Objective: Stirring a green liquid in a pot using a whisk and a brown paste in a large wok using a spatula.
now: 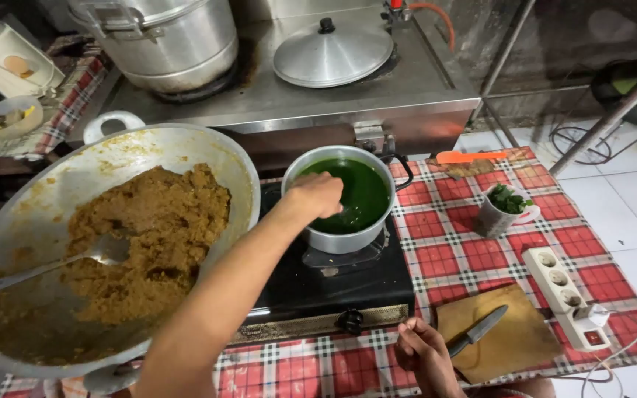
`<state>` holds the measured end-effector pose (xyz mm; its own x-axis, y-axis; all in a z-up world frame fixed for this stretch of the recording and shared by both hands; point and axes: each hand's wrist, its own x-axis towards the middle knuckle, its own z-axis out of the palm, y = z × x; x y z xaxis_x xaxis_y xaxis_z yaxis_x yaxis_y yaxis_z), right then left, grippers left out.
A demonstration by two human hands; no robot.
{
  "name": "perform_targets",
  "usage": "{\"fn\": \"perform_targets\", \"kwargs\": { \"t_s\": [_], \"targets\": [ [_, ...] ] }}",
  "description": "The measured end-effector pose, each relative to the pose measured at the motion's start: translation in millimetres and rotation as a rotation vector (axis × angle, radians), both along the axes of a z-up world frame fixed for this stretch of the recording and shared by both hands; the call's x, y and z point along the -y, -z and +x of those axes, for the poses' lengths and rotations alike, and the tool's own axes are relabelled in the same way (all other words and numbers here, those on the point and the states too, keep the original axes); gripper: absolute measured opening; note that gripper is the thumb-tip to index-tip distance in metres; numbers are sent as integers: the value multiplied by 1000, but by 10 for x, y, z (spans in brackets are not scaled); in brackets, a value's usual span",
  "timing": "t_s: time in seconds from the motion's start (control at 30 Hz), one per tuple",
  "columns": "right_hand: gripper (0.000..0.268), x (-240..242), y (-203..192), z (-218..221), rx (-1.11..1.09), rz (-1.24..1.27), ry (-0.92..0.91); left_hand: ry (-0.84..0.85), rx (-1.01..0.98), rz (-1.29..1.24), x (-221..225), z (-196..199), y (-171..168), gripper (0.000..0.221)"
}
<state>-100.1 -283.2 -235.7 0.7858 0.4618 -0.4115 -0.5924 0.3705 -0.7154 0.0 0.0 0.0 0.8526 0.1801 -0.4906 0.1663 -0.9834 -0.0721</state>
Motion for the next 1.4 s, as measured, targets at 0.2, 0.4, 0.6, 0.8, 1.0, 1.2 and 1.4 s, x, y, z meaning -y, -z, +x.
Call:
{"fn": "perform_targets", "kwargs": {
  "t_s": [0.2, 0.4, 0.6, 0.8, 1.0, 1.2, 1.4],
  "targets": [
    [22, 165, 94, 81, -35, -39, 26, -124, 145, -147, -138, 154, 103, 33],
    [27, 86, -144, 24, 16, -8, 8, -411, 346, -281, -443, 176, 206, 35],
    [21, -45, -338, 44, -4, -46, -57, -554, 284, -535, -554, -147, 51, 41],
    [14, -39, -286, 163, 196, -51, -118, -793, 275, -1031, -451, -461, -18, 29],
    [20, -146, -562, 289, 364, 10, -109, -876, 379, -1219, -124, -639, 174, 26],
    [14, -265, -710, 503, 494, 81, -151, -1136, 576, -1789, 230, -609, 501, 35],
    [21, -272, -1314, 597, 693, -13, -150, -1228, 687, -2099, 618, -436, 730, 13]
  ]
}}
